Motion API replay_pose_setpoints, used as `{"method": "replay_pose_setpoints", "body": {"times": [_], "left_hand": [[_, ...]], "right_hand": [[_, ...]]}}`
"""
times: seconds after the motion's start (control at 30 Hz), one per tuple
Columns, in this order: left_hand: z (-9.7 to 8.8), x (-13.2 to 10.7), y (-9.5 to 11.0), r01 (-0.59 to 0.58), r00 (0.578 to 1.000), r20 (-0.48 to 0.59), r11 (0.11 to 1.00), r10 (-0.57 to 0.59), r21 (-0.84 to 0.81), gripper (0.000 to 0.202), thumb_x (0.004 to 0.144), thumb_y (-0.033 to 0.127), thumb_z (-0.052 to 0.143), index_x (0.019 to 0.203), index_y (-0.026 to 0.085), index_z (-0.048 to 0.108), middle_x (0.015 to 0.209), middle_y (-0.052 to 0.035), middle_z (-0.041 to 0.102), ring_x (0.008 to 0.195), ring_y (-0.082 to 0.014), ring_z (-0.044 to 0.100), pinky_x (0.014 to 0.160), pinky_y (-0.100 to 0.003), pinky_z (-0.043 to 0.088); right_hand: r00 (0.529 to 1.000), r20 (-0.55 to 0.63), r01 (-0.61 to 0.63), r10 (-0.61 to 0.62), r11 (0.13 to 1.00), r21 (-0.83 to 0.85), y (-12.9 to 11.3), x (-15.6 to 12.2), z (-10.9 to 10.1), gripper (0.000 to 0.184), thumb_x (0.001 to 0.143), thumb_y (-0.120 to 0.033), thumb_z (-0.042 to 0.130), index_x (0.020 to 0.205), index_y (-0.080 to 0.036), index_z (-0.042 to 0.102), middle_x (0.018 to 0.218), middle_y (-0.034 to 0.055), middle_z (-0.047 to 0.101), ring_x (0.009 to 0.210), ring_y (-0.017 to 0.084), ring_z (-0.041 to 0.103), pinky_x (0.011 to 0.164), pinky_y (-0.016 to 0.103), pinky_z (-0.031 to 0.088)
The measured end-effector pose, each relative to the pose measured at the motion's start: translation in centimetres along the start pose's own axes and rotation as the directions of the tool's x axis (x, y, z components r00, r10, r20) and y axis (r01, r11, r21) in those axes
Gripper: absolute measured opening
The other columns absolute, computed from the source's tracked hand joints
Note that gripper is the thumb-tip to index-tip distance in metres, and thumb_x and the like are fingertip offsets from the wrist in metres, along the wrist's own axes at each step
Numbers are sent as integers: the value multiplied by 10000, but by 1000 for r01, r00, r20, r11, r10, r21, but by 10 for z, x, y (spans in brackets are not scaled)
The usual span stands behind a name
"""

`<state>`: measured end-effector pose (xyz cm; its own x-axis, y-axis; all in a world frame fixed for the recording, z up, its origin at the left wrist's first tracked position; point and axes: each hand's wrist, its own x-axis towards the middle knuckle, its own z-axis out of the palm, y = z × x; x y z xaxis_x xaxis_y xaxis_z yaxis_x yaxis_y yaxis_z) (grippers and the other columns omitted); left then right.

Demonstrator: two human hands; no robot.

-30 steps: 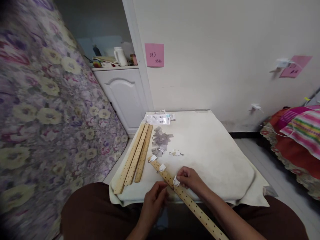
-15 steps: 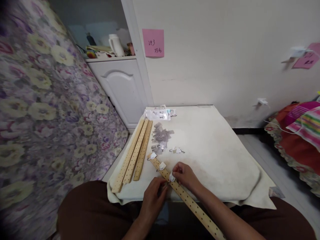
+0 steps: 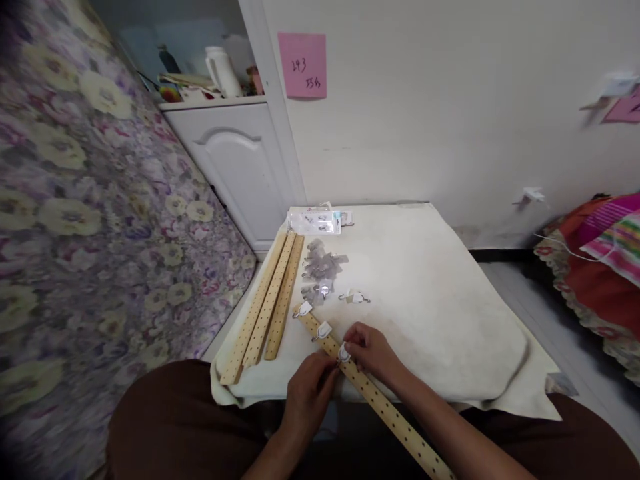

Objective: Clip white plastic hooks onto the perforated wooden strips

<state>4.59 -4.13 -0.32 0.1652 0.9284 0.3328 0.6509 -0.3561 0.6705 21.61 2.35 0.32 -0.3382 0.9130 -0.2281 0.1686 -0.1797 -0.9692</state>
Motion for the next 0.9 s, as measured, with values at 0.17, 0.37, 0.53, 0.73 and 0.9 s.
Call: {"method": "replay_pose_setpoints", "body": {"times": [0.17,0.37,0.53,0.73,0.9], "left_hand": [[0,0,1,-3,1000,9,1000,3,16,109,885,218,517,938,227,612,864,-26,644,829,-170,600,727,-278,487],[0,0,0,-25,1000,12,1000,25,18,118,889,220,515,962,226,608,874,-28,652,839,-171,605,729,-283,490],[1,-1,0,-34,999,-6,999,35,38,124,885,211,516,957,226,615,859,-29,655,825,-172,606,722,-285,493],[1,-2,2,-34,999,-9,998,34,44,122,882,207,514,942,224,619,851,-33,656,816,-174,610,712,-287,494],[0,-1,2,-34,999,-7,998,34,46,119,889,217,509,941,224,616,847,-32,656,808,-172,612,697,-282,493]], "right_hand": [[1000,16,-9,9,1000,-2,1,0,-2,42,742,-207,559,772,-183,542,564,-75,522,374,51,440,365,171,337],[999,37,-12,12,1000,8,-1,-2,-4,42,743,-202,554,770,-179,531,559,-75,525,367,55,454,362,173,339],[999,31,-7,7,1000,10,-2,-3,-3,43,738,-190,554,770,-185,526,563,-76,530,380,60,476,374,176,359],[999,34,10,-10,1000,-13,3,-2,-4,45,748,-203,567,768,-188,530,551,-79,526,392,66,495,387,177,376],[999,37,-1,1,1000,-8,5,0,-4,86,744,-229,601,759,-186,527,581,-71,534,393,66,497,383,181,377]]}}
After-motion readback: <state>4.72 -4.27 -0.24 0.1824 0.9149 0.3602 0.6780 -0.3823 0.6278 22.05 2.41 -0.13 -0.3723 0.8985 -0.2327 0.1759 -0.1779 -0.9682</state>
